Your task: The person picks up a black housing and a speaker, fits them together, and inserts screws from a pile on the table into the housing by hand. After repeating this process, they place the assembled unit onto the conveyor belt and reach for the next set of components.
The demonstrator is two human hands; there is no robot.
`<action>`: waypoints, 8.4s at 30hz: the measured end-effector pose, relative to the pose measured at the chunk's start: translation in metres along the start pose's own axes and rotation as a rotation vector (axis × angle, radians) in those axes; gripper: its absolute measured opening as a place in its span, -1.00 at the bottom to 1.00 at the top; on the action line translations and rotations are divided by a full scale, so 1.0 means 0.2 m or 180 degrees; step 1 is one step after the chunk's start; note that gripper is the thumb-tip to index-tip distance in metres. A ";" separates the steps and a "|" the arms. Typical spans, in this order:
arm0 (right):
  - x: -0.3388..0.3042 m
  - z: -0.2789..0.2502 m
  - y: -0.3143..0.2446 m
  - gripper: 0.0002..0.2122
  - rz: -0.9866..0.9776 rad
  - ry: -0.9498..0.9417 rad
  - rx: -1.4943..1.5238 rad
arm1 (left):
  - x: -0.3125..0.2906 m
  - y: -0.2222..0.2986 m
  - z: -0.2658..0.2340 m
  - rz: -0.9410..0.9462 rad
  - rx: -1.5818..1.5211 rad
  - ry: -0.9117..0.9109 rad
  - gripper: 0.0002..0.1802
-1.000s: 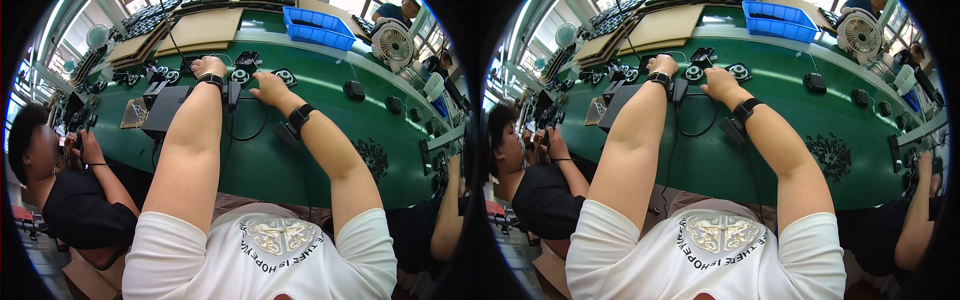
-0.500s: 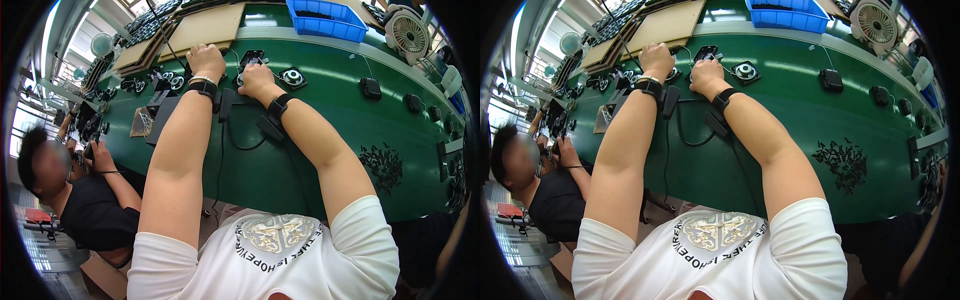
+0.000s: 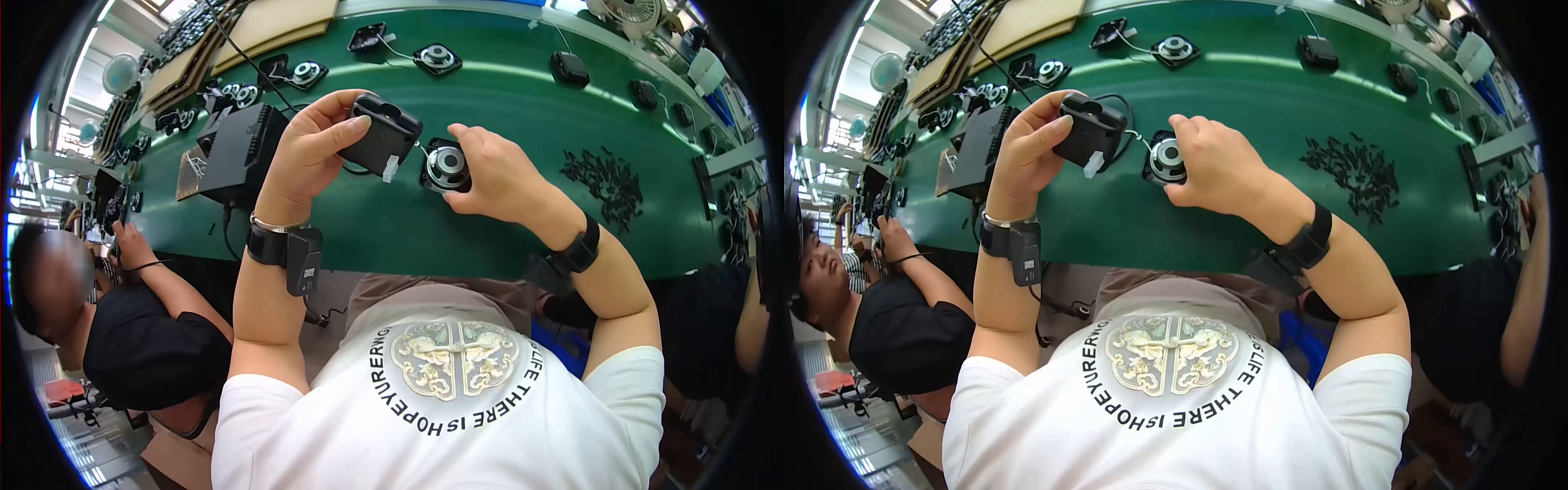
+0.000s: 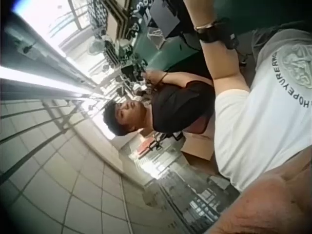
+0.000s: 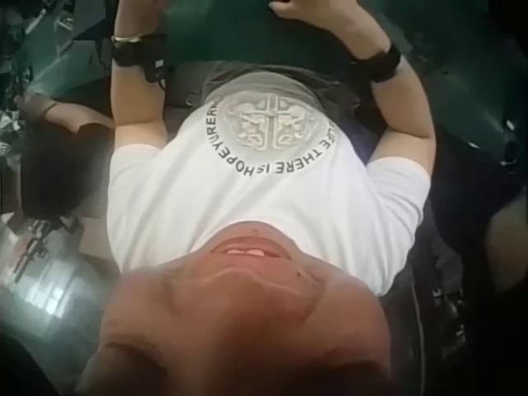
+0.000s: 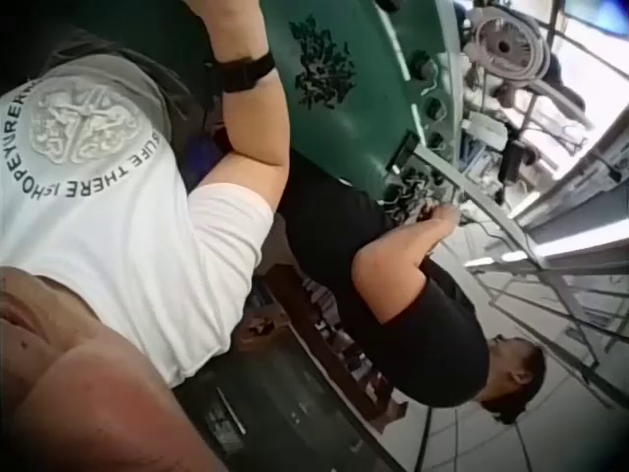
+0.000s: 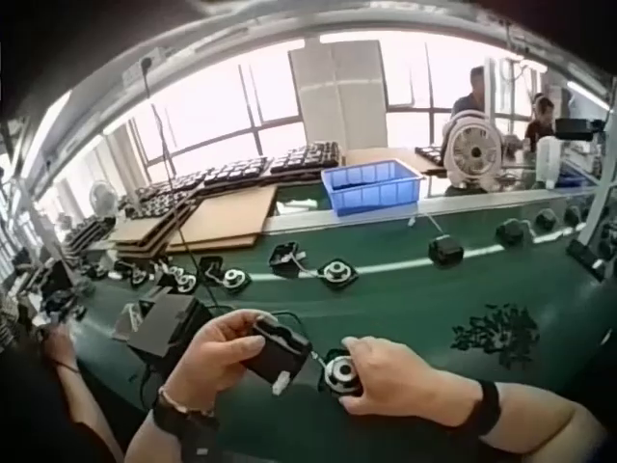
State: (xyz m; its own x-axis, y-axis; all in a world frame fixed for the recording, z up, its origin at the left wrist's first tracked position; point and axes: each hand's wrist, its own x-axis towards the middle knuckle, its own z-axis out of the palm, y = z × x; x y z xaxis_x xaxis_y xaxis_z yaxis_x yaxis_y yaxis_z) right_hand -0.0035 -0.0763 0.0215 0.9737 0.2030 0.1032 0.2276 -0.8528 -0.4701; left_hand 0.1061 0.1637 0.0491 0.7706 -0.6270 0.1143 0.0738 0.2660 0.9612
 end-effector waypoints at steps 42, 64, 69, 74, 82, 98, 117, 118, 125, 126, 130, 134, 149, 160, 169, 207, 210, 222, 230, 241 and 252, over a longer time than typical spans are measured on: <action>-0.34 -0.05 -0.15 -0.31 -0.0452 0.0970 0.0657 | 0.10 -0.28 0.39 -0.1930 -0.1323 -0.0889 -0.16; -0.40 0.01 -0.11 -0.34 -0.0072 0.1117 0.0297 | 0.18 -0.30 0.40 0.3396 0.0459 -0.1514 -0.83; -0.48 0.14 -0.08 -0.33 0.0060 0.1168 0.0257 | 0.07 -0.33 0.42 0.2127 0.0039 -0.1369 -0.78; -0.49 0.14 -0.08 -0.30 0.0127 0.1212 0.0257 | -0.04 -0.36 0.40 0.1246 0.1956 -0.1201 -0.74; -0.54 0.15 -0.10 -0.30 0.0335 0.1225 0.0262 | -0.01 -0.33 0.41 0.0581 0.2718 -0.1602 -0.67; -0.59 0.11 -0.10 -0.29 0.0215 0.0957 0.0233 | -0.04 -0.48 0.42 0.1464 0.2789 -0.2050 0.20; -0.53 0.04 -0.13 -0.28 0.0131 0.0509 0.0079 | -0.06 -0.43 0.38 0.1201 0.2629 -0.2192 0.21; -0.53 0.05 -0.13 -0.28 0.0136 0.0532 0.0038 | -0.06 -0.43 0.38 0.1167 0.2540 -0.2177 0.21; -0.55 0.03 -0.14 -0.30 0.0123 0.0554 -0.0031 | -0.08 -0.42 0.40 0.1085 0.2361 -0.2112 0.23; -0.56 0.03 -0.14 -0.30 0.0114 0.0578 -0.0033 | -0.08 -0.41 0.41 0.1044 0.2363 -0.2116 0.23; -0.55 0.03 -0.18 -0.30 0.0128 0.0582 -0.0199 | -0.10 -0.40 0.40 0.0955 0.2306 -0.2088 0.23; -0.58 0.03 -0.12 -0.29 -0.0063 0.0674 -0.0166 | -0.13 -0.38 0.40 0.1049 0.2757 -0.1971 0.13; -0.61 0.14 -0.05 -0.29 -0.0188 0.0938 -0.0039 | -0.12 -0.34 0.40 0.0673 0.3423 -0.2191 0.05; -0.48 0.22 -0.15 -0.27 0.0416 0.1642 -0.1095 | -0.28 -0.39 0.39 0.0632 0.2971 -0.0927 -0.54; -0.50 0.15 -0.05 -0.36 -0.0013 0.1344 -0.0765 | -0.22 -0.30 0.49 0.0868 0.3913 -0.0974 -0.43; -0.79 -0.17 0.32 -0.67 0.1091 0.1446 0.1233 | -0.21 -0.32 0.43 0.1005 0.3714 -0.1233 -0.34; -0.78 -0.20 0.35 -0.76 0.1239 0.1571 0.0832 | -0.22 -0.35 0.44 0.1016 0.3380 -0.1129 -0.34; -0.52 -0.14 0.47 -0.90 0.0684 0.1157 -0.1012 | -0.25 -0.35 0.49 0.1084 0.3223 -0.1055 -0.33; -0.52 -0.23 0.24 -0.90 0.1040 0.0790 0.0514 | -0.29 -0.31 0.55 0.0851 0.3339 -0.1054 -0.32; -0.45 -0.02 0.09 -0.91 0.0749 0.0670 0.1940 | -0.31 -0.33 0.57 0.1057 0.3623 -0.0934 -0.34; -0.60 -0.14 0.25 -0.83 0.1376 0.0981 0.2020 | -0.32 -0.33 0.58 0.0946 0.3664 -0.0889 -0.35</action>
State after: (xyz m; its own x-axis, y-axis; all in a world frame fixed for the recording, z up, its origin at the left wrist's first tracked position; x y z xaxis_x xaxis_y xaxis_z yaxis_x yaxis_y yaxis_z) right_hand -0.1092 -0.1569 0.0094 0.9538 -0.3005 -0.0078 -0.1249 -0.3728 -0.9195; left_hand -0.0216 0.1018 0.0071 0.4889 -0.8257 0.2814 -0.7951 -0.2890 0.5332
